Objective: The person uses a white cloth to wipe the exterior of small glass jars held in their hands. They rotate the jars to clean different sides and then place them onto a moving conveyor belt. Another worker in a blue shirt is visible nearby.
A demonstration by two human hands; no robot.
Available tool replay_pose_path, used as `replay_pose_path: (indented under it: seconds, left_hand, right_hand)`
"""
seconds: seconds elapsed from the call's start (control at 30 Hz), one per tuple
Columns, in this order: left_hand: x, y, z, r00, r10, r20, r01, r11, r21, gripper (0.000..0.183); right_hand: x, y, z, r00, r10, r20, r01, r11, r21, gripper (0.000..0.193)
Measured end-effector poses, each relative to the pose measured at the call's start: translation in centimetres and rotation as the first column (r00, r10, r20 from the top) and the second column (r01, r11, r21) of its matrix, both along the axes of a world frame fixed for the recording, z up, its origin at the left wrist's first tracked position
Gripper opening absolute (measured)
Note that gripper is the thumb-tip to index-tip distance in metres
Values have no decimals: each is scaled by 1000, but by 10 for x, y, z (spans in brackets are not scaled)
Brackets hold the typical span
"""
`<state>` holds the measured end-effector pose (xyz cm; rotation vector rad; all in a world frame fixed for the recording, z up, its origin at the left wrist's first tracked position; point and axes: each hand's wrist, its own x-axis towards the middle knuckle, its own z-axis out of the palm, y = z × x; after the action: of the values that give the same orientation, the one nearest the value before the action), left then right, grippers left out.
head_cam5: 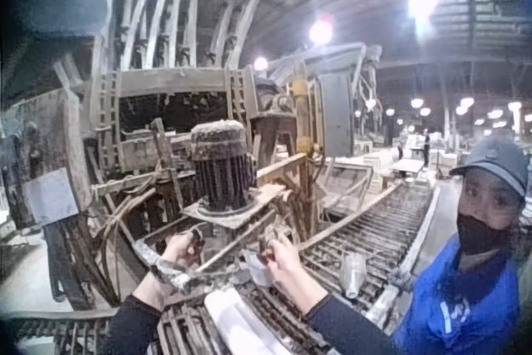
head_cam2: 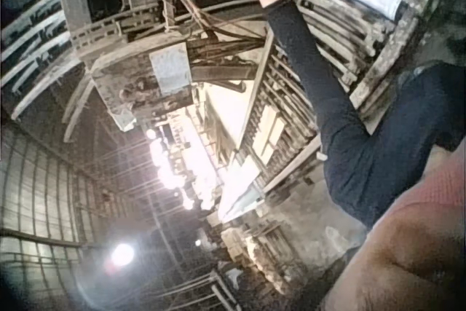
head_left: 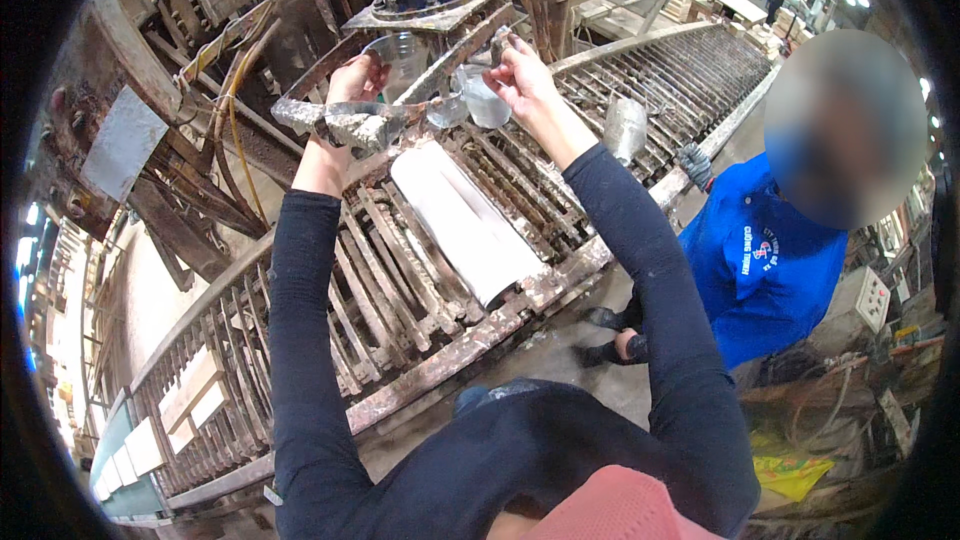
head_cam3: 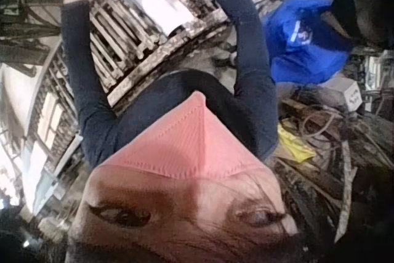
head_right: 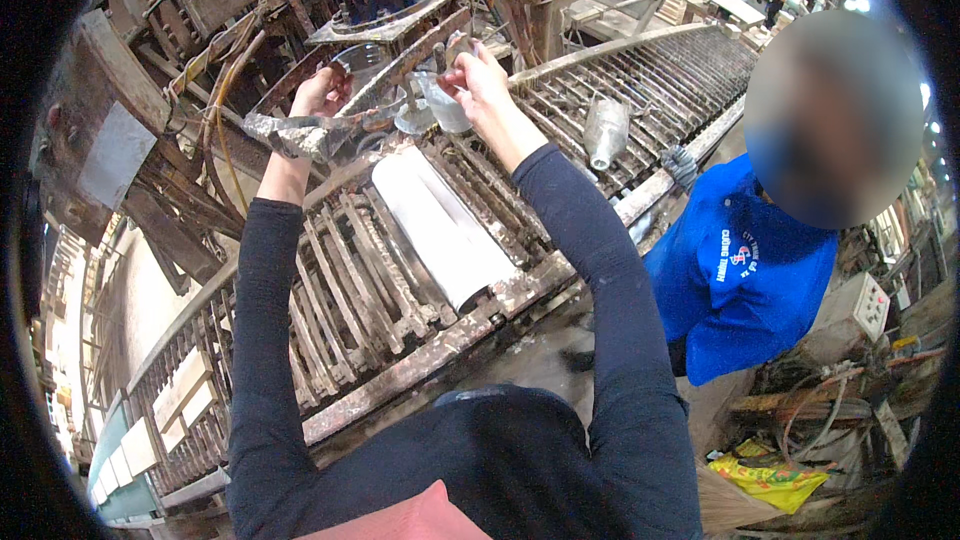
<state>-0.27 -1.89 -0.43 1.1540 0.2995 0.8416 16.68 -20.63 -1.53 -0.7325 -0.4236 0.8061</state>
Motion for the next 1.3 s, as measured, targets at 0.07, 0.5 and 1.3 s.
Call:
replay_pose_path:
  seconds: [0.07,0.5,1.3]
  left_hand:
    - [8,-5,1,1000,-5,0,5,1000,-7,16]
    - [0,18,-3,989,-133,-60,128,989,-70,14]
    - [-1,13,-7,993,73,-94,-70,997,32,22]
  right_hand:
    - [8,-3,-5,1000,-13,9,13,1000,-2,65]
    - [-4,5,-1,999,-50,-22,50,999,-12,57]
    - [-9,7,-6,998,-67,7,68,997,-36,48]
